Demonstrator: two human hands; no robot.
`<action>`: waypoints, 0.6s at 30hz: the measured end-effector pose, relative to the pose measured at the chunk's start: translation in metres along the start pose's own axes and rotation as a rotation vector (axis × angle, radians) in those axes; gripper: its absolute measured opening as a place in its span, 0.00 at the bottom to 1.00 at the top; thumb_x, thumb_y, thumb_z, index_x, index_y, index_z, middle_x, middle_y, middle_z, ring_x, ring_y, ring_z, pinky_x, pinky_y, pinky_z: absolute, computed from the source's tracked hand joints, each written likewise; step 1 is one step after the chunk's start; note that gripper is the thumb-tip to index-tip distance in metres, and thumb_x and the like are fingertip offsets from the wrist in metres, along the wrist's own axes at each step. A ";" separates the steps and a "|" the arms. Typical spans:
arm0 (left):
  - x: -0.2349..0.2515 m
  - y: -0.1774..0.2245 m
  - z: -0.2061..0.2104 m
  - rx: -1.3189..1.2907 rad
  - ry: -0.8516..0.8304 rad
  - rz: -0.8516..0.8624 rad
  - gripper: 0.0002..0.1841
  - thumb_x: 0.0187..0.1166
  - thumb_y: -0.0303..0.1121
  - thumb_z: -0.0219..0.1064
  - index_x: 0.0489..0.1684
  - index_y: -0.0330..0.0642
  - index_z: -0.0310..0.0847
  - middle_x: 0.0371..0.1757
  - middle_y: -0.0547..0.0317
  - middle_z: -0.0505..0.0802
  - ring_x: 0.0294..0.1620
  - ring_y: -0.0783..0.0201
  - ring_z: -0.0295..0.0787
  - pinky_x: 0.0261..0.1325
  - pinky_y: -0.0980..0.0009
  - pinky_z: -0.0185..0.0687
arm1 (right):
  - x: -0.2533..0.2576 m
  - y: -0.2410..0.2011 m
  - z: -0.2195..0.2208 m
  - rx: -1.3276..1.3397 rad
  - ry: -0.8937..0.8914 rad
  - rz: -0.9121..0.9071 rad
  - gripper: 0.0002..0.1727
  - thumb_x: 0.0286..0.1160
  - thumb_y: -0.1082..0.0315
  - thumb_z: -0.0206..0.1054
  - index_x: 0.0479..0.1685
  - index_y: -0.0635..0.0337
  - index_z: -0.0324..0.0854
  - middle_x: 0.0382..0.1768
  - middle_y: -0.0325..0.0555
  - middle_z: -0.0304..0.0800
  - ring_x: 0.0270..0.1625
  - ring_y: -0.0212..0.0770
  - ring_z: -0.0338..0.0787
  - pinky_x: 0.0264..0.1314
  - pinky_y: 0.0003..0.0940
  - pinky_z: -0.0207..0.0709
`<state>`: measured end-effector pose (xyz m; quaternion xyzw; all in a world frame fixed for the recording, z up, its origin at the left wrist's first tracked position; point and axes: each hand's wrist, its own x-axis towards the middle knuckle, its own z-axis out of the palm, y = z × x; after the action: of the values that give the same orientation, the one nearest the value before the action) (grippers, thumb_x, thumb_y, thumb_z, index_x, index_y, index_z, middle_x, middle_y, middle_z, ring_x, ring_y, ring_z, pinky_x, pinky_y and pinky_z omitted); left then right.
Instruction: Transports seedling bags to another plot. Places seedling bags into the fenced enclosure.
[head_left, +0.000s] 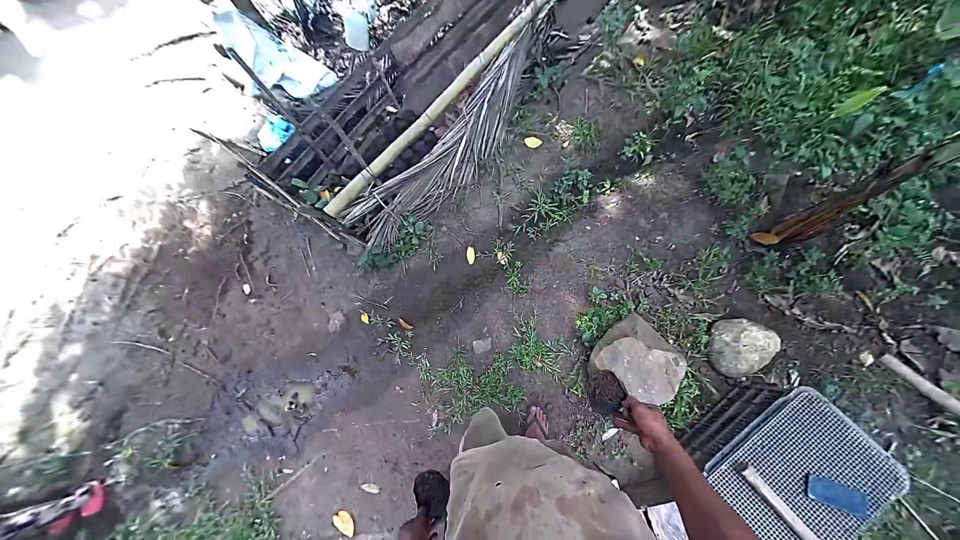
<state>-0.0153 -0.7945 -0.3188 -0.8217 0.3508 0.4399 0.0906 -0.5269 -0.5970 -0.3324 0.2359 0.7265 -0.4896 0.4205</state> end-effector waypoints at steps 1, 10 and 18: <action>0.008 0.017 0.007 -0.022 -0.010 0.009 0.27 0.89 0.50 0.61 0.57 0.29 0.87 0.52 0.36 0.94 0.48 0.45 0.93 0.55 0.44 0.87 | 0.008 -0.011 0.006 0.027 0.002 -0.010 0.16 0.84 0.61 0.61 0.46 0.70 0.82 0.36 0.56 0.88 0.40 0.53 0.94 0.44 0.53 0.93; 0.095 0.187 0.065 0.104 -0.096 0.090 0.28 0.88 0.54 0.60 0.54 0.31 0.89 0.51 0.35 0.94 0.51 0.41 0.92 0.56 0.40 0.85 | 0.049 -0.132 0.062 0.194 0.035 0.056 0.16 0.83 0.68 0.60 0.58 0.74 0.75 0.46 0.66 0.88 0.42 0.60 0.96 0.45 0.54 0.94; 0.141 0.402 0.085 0.219 -0.092 0.110 0.28 0.84 0.55 0.62 0.52 0.32 0.90 0.57 0.32 0.92 0.61 0.36 0.89 0.63 0.35 0.82 | 0.071 -0.275 0.114 0.148 0.133 0.014 0.16 0.85 0.65 0.59 0.58 0.72 0.75 0.45 0.65 0.88 0.41 0.60 0.96 0.44 0.55 0.94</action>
<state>-0.2835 -1.1222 -0.4164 -0.7653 0.4367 0.4406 0.1717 -0.7289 -0.8182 -0.2701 0.3036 0.7130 -0.5222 0.3560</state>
